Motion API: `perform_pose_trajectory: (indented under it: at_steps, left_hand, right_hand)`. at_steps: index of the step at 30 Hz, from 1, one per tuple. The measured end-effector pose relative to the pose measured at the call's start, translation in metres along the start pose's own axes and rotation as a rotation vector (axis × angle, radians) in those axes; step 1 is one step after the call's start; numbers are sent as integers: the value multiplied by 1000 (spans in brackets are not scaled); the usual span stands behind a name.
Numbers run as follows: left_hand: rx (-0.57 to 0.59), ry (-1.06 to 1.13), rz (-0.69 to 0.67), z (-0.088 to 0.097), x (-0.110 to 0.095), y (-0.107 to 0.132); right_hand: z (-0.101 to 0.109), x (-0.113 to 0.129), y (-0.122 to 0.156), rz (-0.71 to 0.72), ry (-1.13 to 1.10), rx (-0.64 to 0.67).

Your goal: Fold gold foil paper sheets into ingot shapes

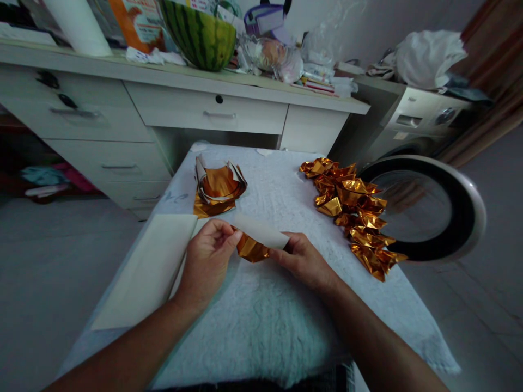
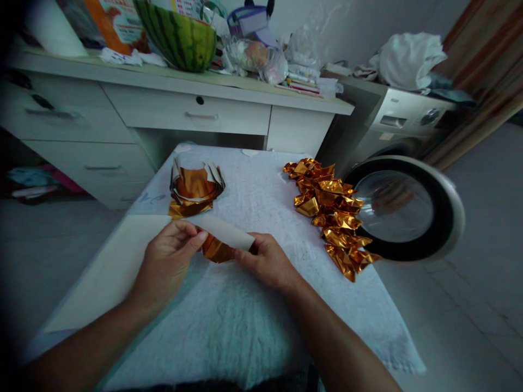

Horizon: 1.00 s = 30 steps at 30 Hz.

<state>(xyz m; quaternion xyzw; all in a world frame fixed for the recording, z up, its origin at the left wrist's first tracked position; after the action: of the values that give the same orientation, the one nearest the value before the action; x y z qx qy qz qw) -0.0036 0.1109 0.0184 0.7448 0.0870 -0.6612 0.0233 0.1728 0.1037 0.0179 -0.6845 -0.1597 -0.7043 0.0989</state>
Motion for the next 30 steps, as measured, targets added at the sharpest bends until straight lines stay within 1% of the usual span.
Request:
perform_pose_trajectory:
  at_steps: [4,7,10,12,15,17,19,21,23,25,27,28,30]
  left_hand:
    - [52,-93,-18,-5,-1,2]
    - [92,-171,-29,-7,-2,5]
    - [159,-210,-35,-13,-1,9]
    - [178,-211,-51,-16,-1,11]
    - [168,-194,-58,-17,-1,10]
    - [159,-151,-15,-16,0,9]
    - [153,-77,51,-14,3,7]
    - [151,9,103,-13,5,4]
    - [160,97,137,-13,7,2]
    - [181,172,181,-14,9,1]
    - [203,204,228,-17,12,1]
    - [208,198,240,-17,13,1]
    - [220,156,235,-18,13,0]
  right_hand:
    - [5,1,0,22,-16,-92]
    - [8,-2,-1,-13,-49,-161]
    - [10,-6,-1,-32,-55,-208]
    - [9,-8,-2,-27,-41,-204]
    - [5,-10,-2,-26,3,-150]
    - [1,-9,-2,-7,31,-95]
    - [-1,-4,-2,52,25,-53]
    - [1,3,0,146,53,-71]
    - [6,10,3,279,229,-155]
    - [7,18,8,443,515,-239]
    - [1,21,12,585,746,-254]
    - [-2,22,14,629,824,-252]
    - [-7,23,16,661,934,-249]
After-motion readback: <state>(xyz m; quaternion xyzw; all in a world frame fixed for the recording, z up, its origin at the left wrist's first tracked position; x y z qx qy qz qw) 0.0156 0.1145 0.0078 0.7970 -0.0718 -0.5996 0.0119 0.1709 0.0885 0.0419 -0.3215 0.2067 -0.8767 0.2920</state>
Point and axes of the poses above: each hand's wrist, its own y-axis away from the middle knuckle, its own z-axis out of the back of the hand, x = y × z, the point moved 6 cm from there along -y, towards the middle knuckle, and after that the axes turned 3 degrees about -x, right-handed, at the moved point
